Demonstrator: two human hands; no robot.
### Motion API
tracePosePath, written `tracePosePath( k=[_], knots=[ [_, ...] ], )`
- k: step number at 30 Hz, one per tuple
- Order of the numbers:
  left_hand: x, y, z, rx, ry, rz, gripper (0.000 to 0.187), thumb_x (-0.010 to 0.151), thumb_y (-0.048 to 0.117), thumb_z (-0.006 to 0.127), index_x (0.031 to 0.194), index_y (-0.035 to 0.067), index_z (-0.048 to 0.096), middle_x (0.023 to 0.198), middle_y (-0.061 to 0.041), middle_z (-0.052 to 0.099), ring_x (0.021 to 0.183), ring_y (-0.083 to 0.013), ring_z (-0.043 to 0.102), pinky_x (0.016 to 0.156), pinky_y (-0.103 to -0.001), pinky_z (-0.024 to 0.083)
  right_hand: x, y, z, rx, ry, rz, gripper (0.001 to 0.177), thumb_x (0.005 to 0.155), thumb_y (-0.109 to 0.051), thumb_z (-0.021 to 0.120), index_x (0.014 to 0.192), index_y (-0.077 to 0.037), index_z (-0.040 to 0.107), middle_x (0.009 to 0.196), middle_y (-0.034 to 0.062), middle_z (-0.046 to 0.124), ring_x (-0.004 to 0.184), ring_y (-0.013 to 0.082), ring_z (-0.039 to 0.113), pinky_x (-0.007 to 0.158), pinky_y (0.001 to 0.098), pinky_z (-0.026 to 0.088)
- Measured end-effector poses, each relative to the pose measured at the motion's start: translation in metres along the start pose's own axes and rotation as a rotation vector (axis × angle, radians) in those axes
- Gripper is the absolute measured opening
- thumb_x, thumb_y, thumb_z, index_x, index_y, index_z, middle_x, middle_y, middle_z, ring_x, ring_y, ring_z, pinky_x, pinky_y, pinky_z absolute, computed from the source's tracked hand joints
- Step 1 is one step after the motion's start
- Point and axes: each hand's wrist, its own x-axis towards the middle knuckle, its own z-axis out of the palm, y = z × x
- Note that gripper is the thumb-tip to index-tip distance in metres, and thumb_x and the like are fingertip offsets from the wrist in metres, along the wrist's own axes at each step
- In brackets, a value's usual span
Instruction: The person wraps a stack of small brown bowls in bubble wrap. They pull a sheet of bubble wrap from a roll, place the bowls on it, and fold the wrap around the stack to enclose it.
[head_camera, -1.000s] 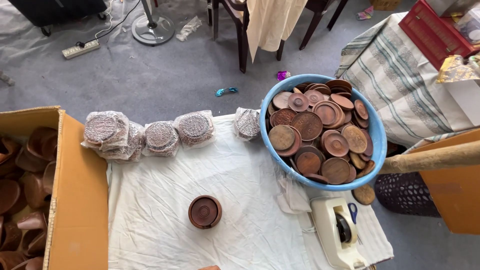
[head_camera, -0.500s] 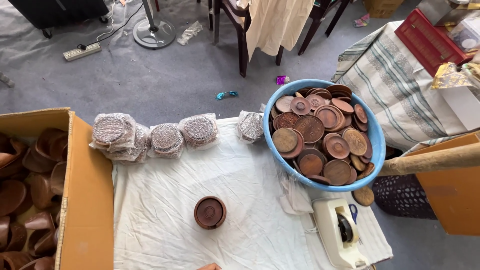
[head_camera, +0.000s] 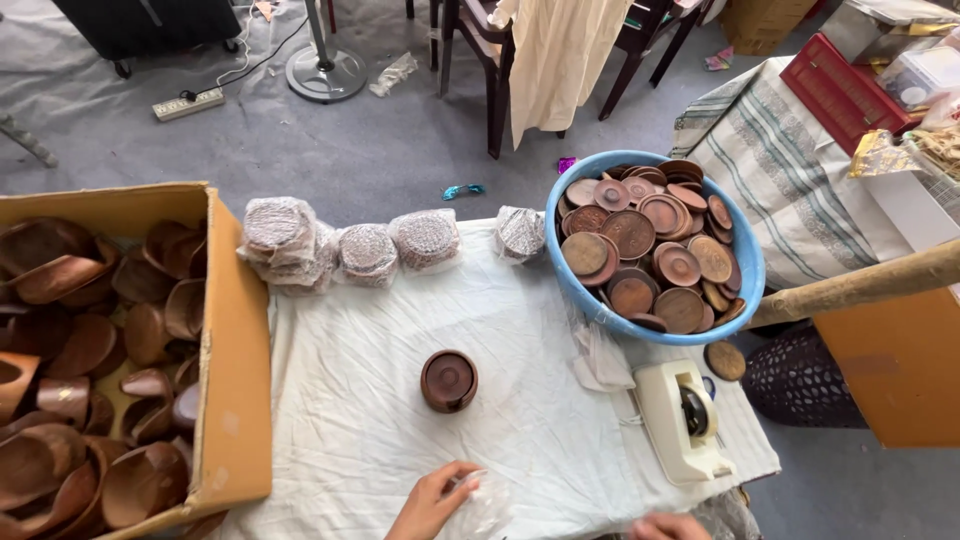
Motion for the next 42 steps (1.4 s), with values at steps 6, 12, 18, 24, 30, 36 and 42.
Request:
tracePosePath(
  k=[6,12,18,24,30,36,42],
  knots=[
    [-0.022,0.052,0.020,-0.001,0.094,0.362,0.034,0.099,0.031,0.069,0.126,0.010,0.069,0.099,-0.004,0.070,0.082,-0.0121,0.063,0.075,-0.028,0.052,0.016,-0.397,0.096,0.089,-0.148,-0.399,0.065,0.091,-0.029,0.072,0.148,-0.011,0.048,0.144,0.0056,0.058,0.133,0.0155,0.054,0.108,0.0331,0.044],
    [-0.050,0.086,-0.012,-0.259,0.194,0.315,0.056,0.088,0.044,0.071,0.133,0.013,0.061,0.107,0.001,0.069,0.068,-0.0078,0.054,0.063,-0.027,0.051,0.080,-0.380,0.119,0.015,-0.086,-0.280,0.041,0.086,-0.022,0.081,0.122,-0.006,0.072,0.100,0.0045,0.076,0.086,0.0128,0.062,0.076,0.0288,0.052],
    [-0.041,0.061,-0.024,0.011,0.242,0.180,0.056,0.082,0.044,0.083,0.123,0.009,0.072,0.091,-0.005,0.068,0.069,-0.0080,0.051,0.064,-0.025,0.048,0.096,-0.359,0.108,0.423,0.153,-0.305,0.016,0.089,-0.010,0.077,0.102,-0.001,0.075,0.092,0.0032,0.073,0.087,0.0089,0.065,0.078,0.0252,0.051],
    [-0.036,0.052,-0.035,-0.032,0.288,0.105,0.047,0.082,0.046,0.081,0.109,0.007,0.077,0.085,0.000,0.072,0.068,-0.0089,0.056,0.067,-0.026,0.050,0.107,-0.322,0.094,0.763,0.275,-0.348,0.011,0.094,-0.008,0.072,0.104,-0.002,0.069,0.096,0.0018,0.071,0.091,0.0082,0.064,0.085,0.0242,0.049],
    [-0.047,0.065,-0.031,-0.111,0.299,0.417,0.045,0.083,0.040,0.079,0.112,0.006,0.072,0.099,0.002,0.071,0.080,-0.0084,0.055,0.073,-0.025,0.049,0.090,-0.342,0.096,1.092,0.105,-0.331,0.016,0.096,-0.005,0.068,0.110,-0.006,0.060,0.109,0.0059,0.069,0.099,0.0137,0.065,0.087,0.0309,0.052],
    [-0.026,0.043,-0.025,-0.363,0.321,0.241,0.032,0.091,0.035,0.074,0.111,0.010,0.078,0.085,0.004,0.069,0.075,-0.0052,0.055,0.069,-0.023,0.047,0.071,-0.379,0.101,0.851,-0.048,-0.237,0.052,0.075,-0.011,0.073,0.126,-0.013,0.063,0.124,0.0041,0.071,0.106,0.0128,0.068,0.092,0.0295,0.054],
    [-0.023,0.030,-0.036,-0.563,0.705,0.319,0.022,0.088,0.019,0.082,0.102,0.004,0.074,0.080,0.001,0.061,0.071,-0.0082,0.048,0.063,-0.024,0.040,0.102,-0.318,0.093,0.720,0.156,-0.373,0.016,0.093,-0.002,0.075,0.107,0.003,0.069,0.102,0.0105,0.072,0.099,0.0177,0.067,0.091,0.0310,0.052]
  ],
)
